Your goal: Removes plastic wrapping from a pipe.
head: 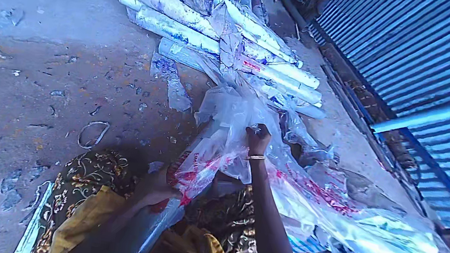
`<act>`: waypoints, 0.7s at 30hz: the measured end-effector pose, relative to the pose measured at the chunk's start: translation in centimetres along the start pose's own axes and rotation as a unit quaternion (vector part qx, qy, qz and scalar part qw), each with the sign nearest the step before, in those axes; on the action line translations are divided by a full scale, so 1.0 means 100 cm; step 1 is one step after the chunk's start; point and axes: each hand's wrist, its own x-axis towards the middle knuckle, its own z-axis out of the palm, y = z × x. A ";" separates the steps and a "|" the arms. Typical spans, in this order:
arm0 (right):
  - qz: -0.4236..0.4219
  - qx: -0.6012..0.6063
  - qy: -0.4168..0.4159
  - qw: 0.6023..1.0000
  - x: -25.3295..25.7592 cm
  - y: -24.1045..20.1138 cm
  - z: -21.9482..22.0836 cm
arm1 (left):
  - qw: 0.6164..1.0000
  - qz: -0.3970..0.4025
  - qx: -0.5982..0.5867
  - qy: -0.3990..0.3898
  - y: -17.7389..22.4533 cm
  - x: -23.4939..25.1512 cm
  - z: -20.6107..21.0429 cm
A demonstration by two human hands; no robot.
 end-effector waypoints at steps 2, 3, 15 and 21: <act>-0.015 0.092 0.080 0.992 0.012 -0.015 -0.026 | 0.996 -0.047 0.061 0.046 0.008 -0.007 -0.011; -0.037 0.127 0.107 0.985 0.014 -0.020 -0.039 | 0.993 -0.063 0.073 0.070 0.011 -0.007 -0.014; 0.125 0.122 0.076 0.982 -0.109 0.094 -0.116 | 0.980 0.146 0.009 0.131 -0.032 -0.017 -0.058; 0.100 -0.101 0.147 0.979 -0.091 0.048 -0.206 | 0.936 0.302 0.116 0.138 -0.023 0.001 -0.029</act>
